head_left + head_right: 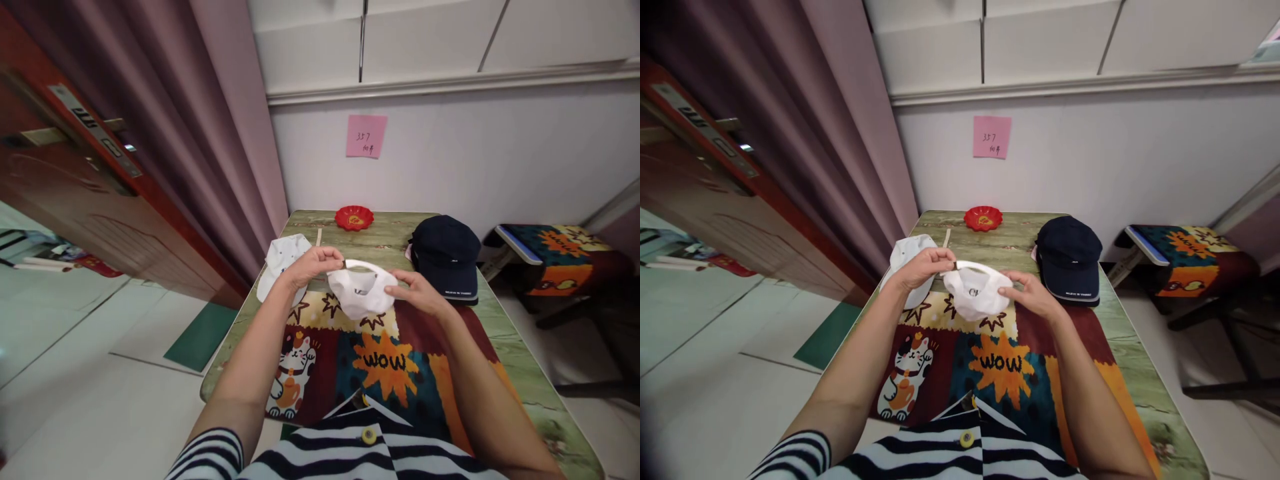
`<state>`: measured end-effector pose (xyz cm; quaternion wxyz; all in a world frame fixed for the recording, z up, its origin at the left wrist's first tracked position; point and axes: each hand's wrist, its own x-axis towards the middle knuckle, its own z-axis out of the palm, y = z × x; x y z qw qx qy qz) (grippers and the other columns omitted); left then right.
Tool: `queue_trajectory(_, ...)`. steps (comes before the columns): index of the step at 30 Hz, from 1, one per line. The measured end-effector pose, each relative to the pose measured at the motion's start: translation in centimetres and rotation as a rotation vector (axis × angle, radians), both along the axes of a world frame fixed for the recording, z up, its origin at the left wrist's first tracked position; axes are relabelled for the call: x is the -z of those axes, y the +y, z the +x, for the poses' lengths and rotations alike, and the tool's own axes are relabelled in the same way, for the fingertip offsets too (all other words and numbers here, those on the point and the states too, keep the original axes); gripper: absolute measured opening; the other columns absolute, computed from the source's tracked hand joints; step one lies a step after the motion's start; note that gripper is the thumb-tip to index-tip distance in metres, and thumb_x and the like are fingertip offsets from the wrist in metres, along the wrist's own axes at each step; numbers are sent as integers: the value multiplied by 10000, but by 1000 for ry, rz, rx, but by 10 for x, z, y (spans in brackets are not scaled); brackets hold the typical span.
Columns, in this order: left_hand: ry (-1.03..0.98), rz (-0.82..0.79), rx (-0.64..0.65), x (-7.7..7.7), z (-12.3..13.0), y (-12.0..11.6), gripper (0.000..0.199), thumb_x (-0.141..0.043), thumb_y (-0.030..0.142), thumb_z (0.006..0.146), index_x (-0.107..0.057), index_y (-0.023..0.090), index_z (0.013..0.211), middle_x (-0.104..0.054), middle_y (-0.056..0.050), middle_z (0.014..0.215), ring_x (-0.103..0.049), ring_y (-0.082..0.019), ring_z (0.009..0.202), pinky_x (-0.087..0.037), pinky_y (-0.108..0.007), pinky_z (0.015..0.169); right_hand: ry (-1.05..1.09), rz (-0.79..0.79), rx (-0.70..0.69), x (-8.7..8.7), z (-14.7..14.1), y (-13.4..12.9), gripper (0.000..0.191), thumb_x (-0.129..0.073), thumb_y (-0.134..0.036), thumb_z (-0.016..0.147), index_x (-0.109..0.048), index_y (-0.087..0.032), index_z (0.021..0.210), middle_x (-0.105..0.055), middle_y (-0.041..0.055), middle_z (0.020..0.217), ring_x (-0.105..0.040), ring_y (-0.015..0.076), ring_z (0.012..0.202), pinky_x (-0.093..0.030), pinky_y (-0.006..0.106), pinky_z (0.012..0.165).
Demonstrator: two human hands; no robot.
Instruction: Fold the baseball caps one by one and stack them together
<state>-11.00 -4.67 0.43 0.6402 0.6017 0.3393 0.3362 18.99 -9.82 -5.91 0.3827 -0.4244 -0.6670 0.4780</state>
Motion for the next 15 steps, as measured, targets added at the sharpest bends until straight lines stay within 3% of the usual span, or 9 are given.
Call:
queue_trajectory(3,-158,-63,-95,-18,3,0,306,-870,397,666,-747,156,808,-661,-31,697,-560,-103,575,-439,-208,551,304,-121,82,-23,-11,-6,414,-754,-564,760,-731,-191,938,-753,74,902,-699,262,827,-554,389,782)
queue_trajectory(5,-275,-104,-203,-20,11,-5,369,-893,427,622,-751,159,833,-691,-51,749,-615,-141,631,-492,-250,604,500,-171,171,-33,-22,-8,436,-758,-562,745,-723,-218,1011,-762,83,970,-715,278,868,-568,403,788)
queue_trajectory(7,-382,-149,-310,-11,21,-15,455,-870,532,624,-757,168,872,-727,-82,822,-681,-215,754,-540,-323,704,630,-224,241,-35,-36,-6,457,-729,-569,755,-711,-239,1072,-761,92,1060,-715,307,977,-571,441,850)
queue_trajectory(10,-467,-203,-415,14,38,-38,627,-690,741,725,-752,184,1006,-754,-124,908,-703,-327,968,-548,-435,821,680,-320,247,-25,-51,1,503,-647,-622,778,-707,-233,1091,-766,109,1066,-691,343,1082,-564,497,904)
queue_trajectory(13,-480,-203,-498,35,47,-59,703,-600,784,771,-722,192,1131,-761,-129,941,-684,-354,1062,-541,-469,862,688,-396,211,-10,-55,6,539,-637,-642,768,-704,-225,1103,-767,117,1072,-663,353,1149,-556,515,928)
queue_trajectory(15,-471,-217,-514,41,49,-65,678,-610,753,790,-715,188,1151,-762,-121,935,-687,-343,1061,-542,-460,869,712,-419,201,-2,-53,6,566,-634,-669,767,-698,-231,1119,-759,115,1111,-644,348,1188,-547,514,947)
